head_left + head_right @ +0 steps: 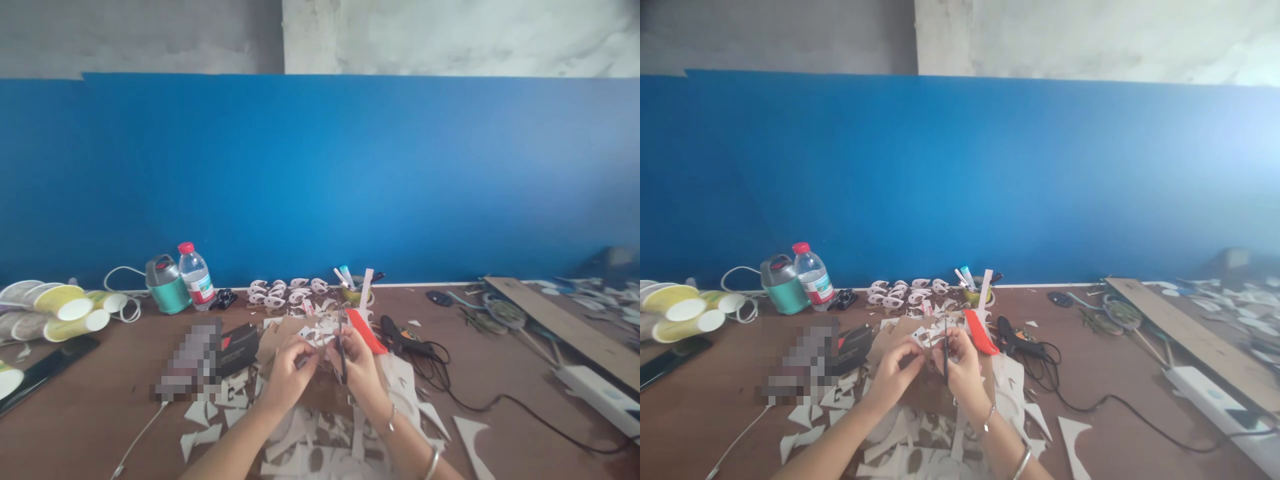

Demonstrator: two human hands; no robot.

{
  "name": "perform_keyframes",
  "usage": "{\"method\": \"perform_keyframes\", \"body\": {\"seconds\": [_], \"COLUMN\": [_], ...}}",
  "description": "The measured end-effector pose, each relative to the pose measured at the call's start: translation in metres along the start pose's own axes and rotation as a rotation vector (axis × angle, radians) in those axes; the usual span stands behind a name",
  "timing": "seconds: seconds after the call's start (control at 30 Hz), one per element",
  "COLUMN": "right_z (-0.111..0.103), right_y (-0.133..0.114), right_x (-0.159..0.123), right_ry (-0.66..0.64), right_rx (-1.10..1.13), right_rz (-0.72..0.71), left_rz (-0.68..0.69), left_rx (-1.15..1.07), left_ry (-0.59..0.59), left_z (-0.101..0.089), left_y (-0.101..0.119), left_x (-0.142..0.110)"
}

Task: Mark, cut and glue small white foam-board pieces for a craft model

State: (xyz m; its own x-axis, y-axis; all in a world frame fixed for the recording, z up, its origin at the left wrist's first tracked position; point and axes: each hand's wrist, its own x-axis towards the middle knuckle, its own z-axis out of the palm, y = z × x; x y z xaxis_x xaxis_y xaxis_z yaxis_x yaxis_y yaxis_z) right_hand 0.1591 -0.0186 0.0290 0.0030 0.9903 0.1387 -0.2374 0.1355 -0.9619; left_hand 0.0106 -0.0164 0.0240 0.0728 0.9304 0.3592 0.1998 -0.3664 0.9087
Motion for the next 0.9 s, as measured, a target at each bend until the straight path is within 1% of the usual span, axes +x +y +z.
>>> {"method": "perform_keyframes", "body": {"seconds": [0.1,0.17,0.27,0.37,0.5,0.6,0.77,0.9], "right_z": [-0.001,-0.002,-0.003,-0.003,-0.002,-0.001,0.001,0.000], "right_y": [-0.001,-0.001,-0.001,-0.002,-0.008,-0.011,-0.013,-0.012], "right_x": [-0.002,-0.003,-0.005,-0.007,-0.009,-0.009,-0.009,-0.009], "right_ry": [-0.012,-0.037,-0.135,-0.247,-0.344,-0.396,-0.412,-0.407], "right_rx": [-0.045,-0.081,-0.138,-0.217,-0.308,-0.310,-0.295,-0.316], "right_rz": [-0.041,-0.048,0.014,0.108,0.191,0.225,0.263,0.275], "left_rz": [-0.068,-0.134,-0.194,-0.217,-0.246,-0.241,-0.244,-0.258], "left_rx": [-0.061,-0.102,-0.179,-0.287,-0.385,-0.393,-0.362,-0.363], "left_ry": [0.030,0.097,0.236,0.309,0.306,0.278,0.227,0.218], "left_z": [-0.002,-0.004,-0.007,-0.009,-0.009,-0.009,-0.009,-0.007], "left_y": [0.000,-0.001,-0.006,-0.007,-0.001,0.004,0.007,0.004], "left_x": [0.002,0.004,0.007,0.009,0.012,0.012,0.011,0.010]}}
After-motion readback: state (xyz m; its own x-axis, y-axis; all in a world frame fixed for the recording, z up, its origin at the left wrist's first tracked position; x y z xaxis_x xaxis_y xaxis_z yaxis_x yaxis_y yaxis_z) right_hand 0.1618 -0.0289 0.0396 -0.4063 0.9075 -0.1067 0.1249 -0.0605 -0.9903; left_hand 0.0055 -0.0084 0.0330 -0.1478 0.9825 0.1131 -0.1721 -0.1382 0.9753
